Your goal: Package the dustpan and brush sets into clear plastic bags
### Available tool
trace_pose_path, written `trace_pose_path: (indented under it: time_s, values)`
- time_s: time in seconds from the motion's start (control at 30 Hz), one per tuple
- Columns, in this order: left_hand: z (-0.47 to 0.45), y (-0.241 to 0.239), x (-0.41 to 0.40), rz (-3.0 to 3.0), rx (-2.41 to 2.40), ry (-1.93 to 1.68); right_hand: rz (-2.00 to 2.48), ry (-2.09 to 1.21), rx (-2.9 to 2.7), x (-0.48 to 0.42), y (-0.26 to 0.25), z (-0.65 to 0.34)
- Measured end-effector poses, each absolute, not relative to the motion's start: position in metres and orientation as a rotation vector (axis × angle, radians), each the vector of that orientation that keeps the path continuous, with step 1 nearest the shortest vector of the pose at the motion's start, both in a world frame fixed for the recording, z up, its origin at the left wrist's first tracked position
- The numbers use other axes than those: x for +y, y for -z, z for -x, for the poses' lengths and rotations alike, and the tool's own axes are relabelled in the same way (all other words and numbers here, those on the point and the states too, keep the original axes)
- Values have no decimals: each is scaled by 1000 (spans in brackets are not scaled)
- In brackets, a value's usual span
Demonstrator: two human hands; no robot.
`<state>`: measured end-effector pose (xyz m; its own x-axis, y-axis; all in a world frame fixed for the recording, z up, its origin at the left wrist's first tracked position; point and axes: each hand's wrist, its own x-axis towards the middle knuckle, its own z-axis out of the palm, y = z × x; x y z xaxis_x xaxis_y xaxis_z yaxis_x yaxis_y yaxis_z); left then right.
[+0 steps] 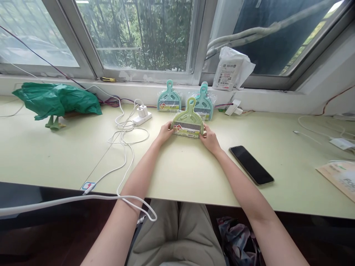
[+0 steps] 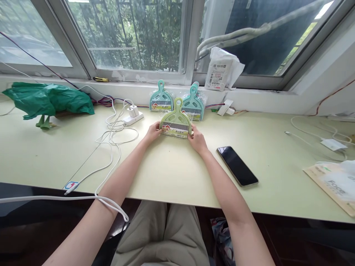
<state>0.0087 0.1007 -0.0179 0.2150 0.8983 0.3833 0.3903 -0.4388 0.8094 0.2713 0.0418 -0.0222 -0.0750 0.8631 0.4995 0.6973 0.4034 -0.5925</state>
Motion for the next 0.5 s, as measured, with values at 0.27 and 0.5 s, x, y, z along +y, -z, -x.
trace_pose_path:
  time_s: [0.27, 0.5]
  values:
    - [-7, 20, 99, -2020, 1212, -1213, 1360, -263, -1793, 38, 21, -268]
    - [-8, 17, 94, -2039, 1278, -1205, 1384, -196, -1747, 40, 24, -266]
